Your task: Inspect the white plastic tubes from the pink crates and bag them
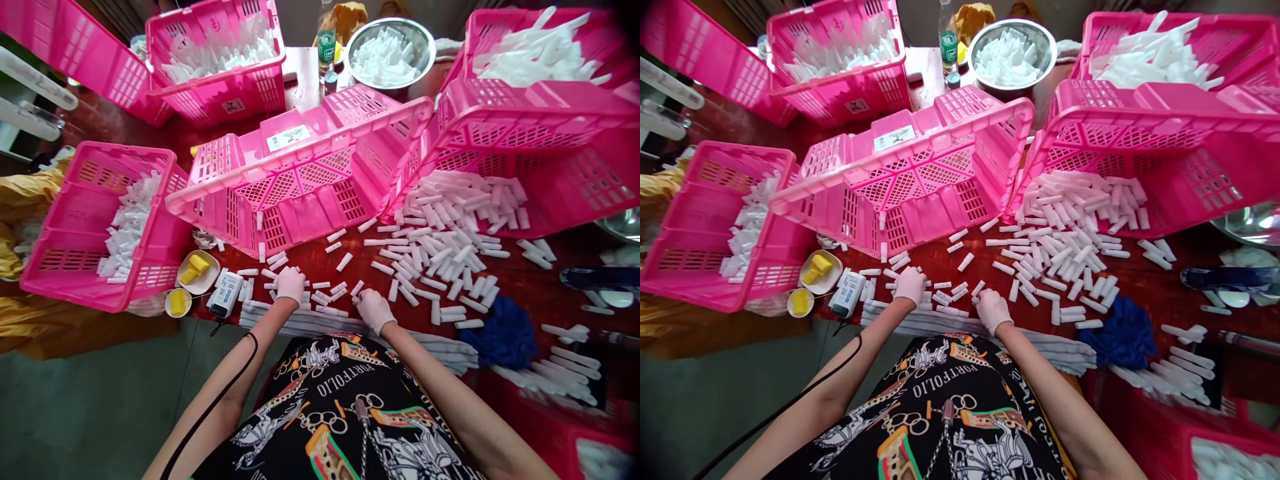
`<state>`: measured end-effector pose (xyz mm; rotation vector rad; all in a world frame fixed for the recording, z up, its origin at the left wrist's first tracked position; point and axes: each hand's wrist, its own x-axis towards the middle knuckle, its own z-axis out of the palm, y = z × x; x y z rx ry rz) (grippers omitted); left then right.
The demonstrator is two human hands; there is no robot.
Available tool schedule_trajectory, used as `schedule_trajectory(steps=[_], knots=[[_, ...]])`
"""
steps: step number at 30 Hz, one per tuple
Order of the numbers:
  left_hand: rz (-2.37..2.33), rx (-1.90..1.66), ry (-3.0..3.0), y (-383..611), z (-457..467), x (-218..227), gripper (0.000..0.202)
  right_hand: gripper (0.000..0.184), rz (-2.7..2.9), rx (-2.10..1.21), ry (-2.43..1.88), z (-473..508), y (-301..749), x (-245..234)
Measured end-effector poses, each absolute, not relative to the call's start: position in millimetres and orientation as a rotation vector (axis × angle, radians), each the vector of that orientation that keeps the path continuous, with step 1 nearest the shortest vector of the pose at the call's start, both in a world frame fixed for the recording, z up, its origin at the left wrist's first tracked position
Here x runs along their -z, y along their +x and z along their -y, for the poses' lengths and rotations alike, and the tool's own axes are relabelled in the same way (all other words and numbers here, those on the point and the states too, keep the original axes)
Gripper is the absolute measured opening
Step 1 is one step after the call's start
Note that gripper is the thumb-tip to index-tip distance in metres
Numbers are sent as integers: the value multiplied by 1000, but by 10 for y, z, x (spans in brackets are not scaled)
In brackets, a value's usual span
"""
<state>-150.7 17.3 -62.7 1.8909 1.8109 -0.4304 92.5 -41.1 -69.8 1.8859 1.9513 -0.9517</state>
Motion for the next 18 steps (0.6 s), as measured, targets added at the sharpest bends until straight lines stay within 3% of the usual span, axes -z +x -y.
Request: schedule_trajectory(steps=[2,4,7,12,18], knots=[[-1828,306,1847,-1453,-146,554,28,40,-1862,1303,2130,326,907,547],[-1797,8,1687,-1345,-96,420,28,43,-1712,1864,2342,223,889,308],[-1583,-425,1313,-1093,-7,119,33,44,-1608,2409,2383,69,857,-118],[-1346,-661,1175,-769,69,-330,33,42,-1699,2333,2520,-91,844,-549],[-1418,-645,1247,-784,36,-429,25,33,-1971,2239,2390,-141,967,-635]])
